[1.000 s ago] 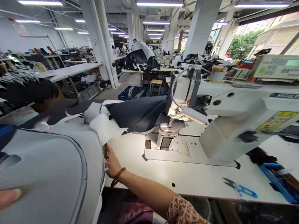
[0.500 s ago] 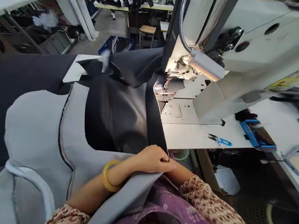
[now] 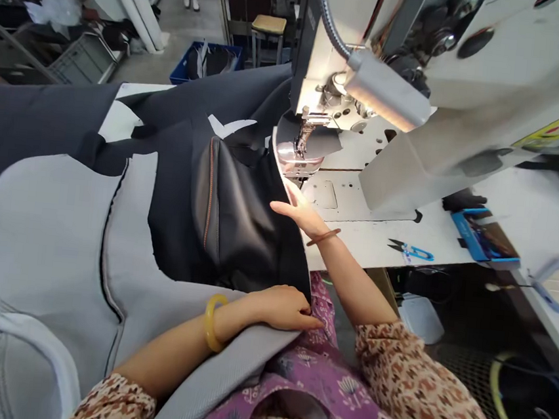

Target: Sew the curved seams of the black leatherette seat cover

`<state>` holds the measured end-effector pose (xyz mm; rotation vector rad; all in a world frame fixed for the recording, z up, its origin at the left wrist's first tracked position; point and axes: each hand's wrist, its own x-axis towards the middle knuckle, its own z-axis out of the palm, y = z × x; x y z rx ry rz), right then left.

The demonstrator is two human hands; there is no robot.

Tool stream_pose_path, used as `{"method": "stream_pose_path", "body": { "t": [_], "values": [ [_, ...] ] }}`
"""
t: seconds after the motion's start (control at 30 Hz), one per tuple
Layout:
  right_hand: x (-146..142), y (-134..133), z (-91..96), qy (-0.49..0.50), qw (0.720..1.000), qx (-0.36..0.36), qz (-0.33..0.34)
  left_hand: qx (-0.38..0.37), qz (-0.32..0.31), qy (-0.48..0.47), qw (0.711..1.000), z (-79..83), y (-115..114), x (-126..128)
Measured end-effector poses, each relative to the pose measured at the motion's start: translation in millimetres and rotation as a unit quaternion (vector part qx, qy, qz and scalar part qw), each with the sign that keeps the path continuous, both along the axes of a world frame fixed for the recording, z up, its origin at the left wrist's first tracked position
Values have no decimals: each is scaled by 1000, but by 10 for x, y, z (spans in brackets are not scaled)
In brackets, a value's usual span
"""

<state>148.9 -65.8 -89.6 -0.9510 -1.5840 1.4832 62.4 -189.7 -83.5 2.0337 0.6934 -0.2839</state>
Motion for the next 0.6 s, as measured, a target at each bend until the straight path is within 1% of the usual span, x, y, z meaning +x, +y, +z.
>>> {"method": "stream_pose_path", "body": {
  "t": [0.03, 0.07, 0.13, 0.2, 0.23, 0.27, 0.3, 0.33, 0.37, 0.4, 0.43, 0.47, 0.5, 0.57, 0.6],
  "values": [
    [-69, -5, 30, -18, 1000, 7, -1, -9, 5, -5, 1000, -14, -6, 0],
    [-136, -35, 46, -43, 999, 22, 0, -22, 23, -25, 999, -20, -3, -23],
    [-240, -155, 41, -99, 991, 90, 22, -48, 90, -99, 990, -5, 47, -165],
    [-271, -304, 8, -131, 973, 180, 55, -47, 178, -173, 968, 49, 164, -443],
    [-260, -367, -10, -132, 965, 214, 69, -29, 225, -196, 954, 90, 244, -620],
    [-238, -415, -25, -127, 961, 233, 79, 0, 275, -210, 938, 139, 333, -804],
    [-213, -445, -32, -118, 960, 239, 87, 39, 335, -226, 914, 195, 426, -980],
    [-190, -460, -31, -108, 961, 238, 95, 88, 391, -249, 881, 257, 518, -1135],
    [-174, -464, -20, -97, 962, 233, 105, 160, 452, -292, 828, 321, 605, -1258],
    [-165, -461, 2, -85, 963, 228, 118, 232, 492, -328, 772, 387, 686, -1343],
    [-160, -454, 32, -70, 963, 223, 132, 291, 513, -350, 728, 453, 759, -1393],
    [-158, -448, 70, -54, 964, 216, 146, 335, 520, -354, 702, 516, 823, -1411],
    [-152, -442, 110, -37, 965, 207, 156, 358, 515, -341, 700, 574, 881, -1408],
    [-119, -435, 182, -4, 971, 174, 163, 359, 486, -280, 746, 669, 984, -1370],
    [-88, -433, 206, 9, 977, 142, 157, 359, 472, -255, 764, 703, 1033, -1346]
  ]
}}
